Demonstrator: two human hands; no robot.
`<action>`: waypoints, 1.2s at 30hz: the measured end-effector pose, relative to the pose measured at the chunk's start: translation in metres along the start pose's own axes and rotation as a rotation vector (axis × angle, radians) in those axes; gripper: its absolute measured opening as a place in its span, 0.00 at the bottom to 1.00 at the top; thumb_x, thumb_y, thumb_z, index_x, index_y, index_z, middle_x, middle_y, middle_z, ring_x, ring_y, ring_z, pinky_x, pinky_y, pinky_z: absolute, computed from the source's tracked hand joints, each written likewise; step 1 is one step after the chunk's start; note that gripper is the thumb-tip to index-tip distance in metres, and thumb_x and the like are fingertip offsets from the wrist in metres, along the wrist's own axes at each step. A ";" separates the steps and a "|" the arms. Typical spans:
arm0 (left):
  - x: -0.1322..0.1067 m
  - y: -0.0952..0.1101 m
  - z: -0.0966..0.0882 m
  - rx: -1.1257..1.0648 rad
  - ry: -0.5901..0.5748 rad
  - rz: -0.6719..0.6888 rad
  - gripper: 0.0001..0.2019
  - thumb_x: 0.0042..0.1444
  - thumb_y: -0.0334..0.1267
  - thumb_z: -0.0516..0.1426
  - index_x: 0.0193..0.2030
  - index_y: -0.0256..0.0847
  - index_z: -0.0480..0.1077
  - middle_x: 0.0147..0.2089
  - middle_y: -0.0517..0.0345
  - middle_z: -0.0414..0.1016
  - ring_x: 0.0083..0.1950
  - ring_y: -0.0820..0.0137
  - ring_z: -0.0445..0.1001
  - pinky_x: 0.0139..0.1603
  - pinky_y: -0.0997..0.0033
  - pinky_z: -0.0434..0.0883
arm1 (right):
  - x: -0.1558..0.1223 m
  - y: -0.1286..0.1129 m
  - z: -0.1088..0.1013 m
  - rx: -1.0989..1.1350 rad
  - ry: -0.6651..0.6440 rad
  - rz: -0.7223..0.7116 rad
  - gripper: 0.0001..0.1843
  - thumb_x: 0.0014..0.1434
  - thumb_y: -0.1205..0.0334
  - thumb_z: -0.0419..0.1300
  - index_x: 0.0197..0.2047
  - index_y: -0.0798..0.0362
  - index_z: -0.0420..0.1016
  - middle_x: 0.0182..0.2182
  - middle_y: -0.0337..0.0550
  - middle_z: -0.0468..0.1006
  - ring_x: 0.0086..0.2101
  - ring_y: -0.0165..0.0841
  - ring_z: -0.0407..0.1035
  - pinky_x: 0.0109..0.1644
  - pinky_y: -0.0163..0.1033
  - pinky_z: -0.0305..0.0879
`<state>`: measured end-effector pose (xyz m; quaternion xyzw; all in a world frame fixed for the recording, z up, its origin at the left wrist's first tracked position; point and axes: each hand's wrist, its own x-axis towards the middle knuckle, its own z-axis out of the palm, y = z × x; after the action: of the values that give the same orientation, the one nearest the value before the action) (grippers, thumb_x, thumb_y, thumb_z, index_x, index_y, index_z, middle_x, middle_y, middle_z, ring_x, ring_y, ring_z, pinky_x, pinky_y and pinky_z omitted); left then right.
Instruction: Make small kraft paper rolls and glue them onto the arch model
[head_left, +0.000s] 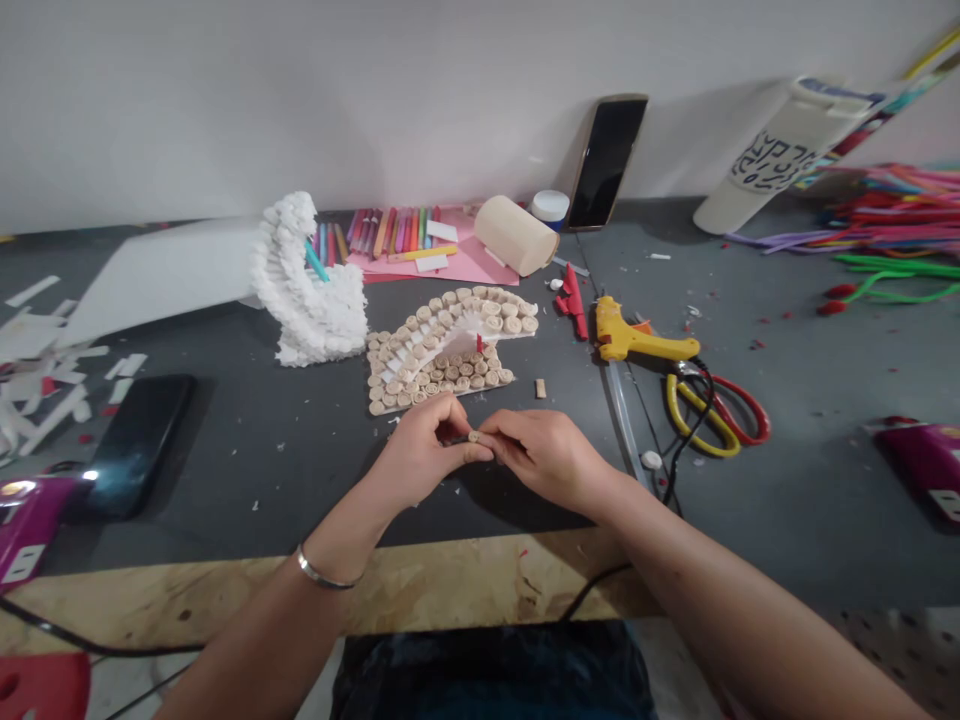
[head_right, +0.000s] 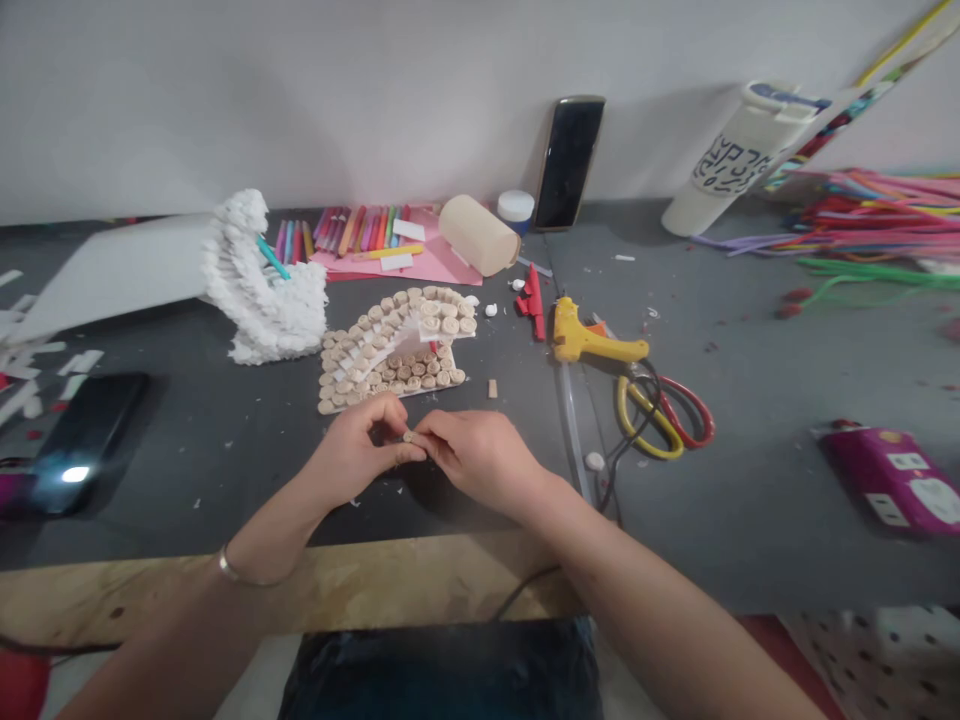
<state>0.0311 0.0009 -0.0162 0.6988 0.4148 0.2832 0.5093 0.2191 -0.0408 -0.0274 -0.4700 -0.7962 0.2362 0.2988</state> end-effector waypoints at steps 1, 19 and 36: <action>-0.001 0.001 -0.001 0.021 0.017 0.025 0.17 0.47 0.43 0.68 0.26 0.40 0.63 0.28 0.65 0.63 0.29 0.74 0.60 0.29 0.73 0.59 | 0.000 -0.001 -0.001 0.015 0.007 0.020 0.11 0.67 0.63 0.52 0.36 0.53 0.74 0.27 0.39 0.78 0.25 0.27 0.67 0.30 0.32 0.57; -0.001 -0.005 0.006 0.137 0.181 0.281 0.07 0.60 0.41 0.60 0.39 0.44 0.79 0.37 0.54 0.78 0.40 0.66 0.76 0.41 0.66 0.72 | 0.003 0.001 -0.002 0.035 0.101 0.235 0.15 0.65 0.54 0.56 0.28 0.52 0.70 0.19 0.34 0.72 0.21 0.27 0.64 0.28 0.32 0.54; 0.000 -0.009 0.003 0.042 0.159 0.178 0.07 0.57 0.43 0.62 0.33 0.42 0.77 0.32 0.58 0.73 0.35 0.69 0.72 0.37 0.68 0.67 | 0.001 -0.005 -0.006 -0.079 0.014 -0.010 0.13 0.68 0.66 0.48 0.36 0.54 0.72 0.27 0.42 0.77 0.28 0.30 0.69 0.33 0.33 0.57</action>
<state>0.0306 0.0005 -0.0255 0.7186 0.3961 0.3732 0.4329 0.2196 -0.0412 -0.0193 -0.4792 -0.8052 0.1995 0.2868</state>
